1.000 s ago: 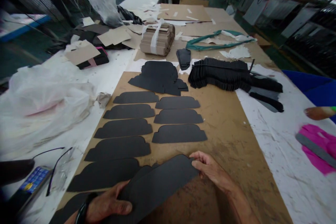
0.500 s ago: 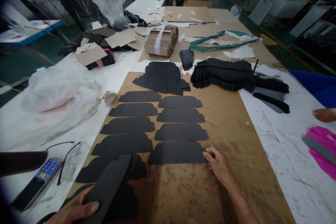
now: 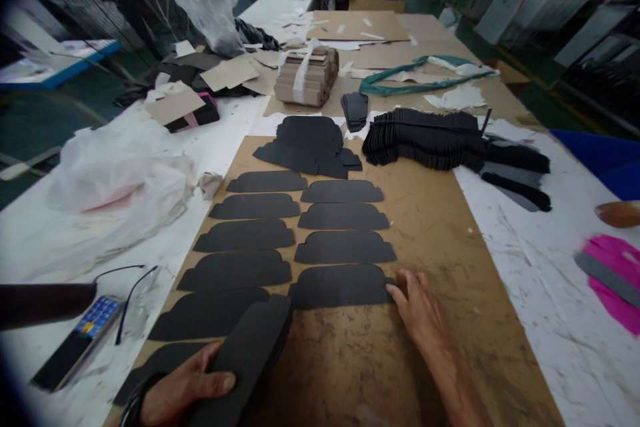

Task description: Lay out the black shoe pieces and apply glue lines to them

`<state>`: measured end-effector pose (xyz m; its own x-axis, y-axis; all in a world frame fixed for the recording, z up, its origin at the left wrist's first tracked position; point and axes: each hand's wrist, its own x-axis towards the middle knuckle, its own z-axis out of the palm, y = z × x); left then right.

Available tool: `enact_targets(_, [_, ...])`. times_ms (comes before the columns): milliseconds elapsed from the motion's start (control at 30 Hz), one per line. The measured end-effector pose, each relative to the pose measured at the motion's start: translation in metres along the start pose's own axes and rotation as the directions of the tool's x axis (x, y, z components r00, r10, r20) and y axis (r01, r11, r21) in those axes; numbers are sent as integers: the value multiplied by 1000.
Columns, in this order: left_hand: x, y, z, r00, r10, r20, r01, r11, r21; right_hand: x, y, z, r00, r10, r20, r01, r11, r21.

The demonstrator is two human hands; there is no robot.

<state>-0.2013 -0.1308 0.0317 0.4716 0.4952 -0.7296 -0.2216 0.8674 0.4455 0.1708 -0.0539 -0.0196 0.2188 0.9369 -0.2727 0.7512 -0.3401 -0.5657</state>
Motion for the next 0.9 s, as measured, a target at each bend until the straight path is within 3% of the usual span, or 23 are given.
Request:
enact_targets(67, [8,4,7,998,-14,69,11,999,44,-12,-17,-2,1000,-26,-8,26,999,-20])
enact_targets(133, [16,7,16,993,-20,120,10,996,83,-29,-40,4,992,-86,90,86,996,5])
enact_targets(233, [28,8,30,981,-19,192,-8,990,138,-52,-71,22,919,-223,325,204,975,90])
enact_targets(333, [35,3,38,971,-22,240,-23,983,184,-64,-85,37,891,-270,366,247,963,109])
enact_targets(567, [43,-20,34,983,-86,165,55,981,184,-65,-65,38,876,-338,344,328,941,87])
enact_targets(733, [42,-29,37,987,-84,137,61,985,162,-71,-52,42,888,-380,258,368,925,92])
enact_targets(900, [33,-34,44,976,-100,194,66,983,172,-80,-37,32,919,-309,243,272,946,174])
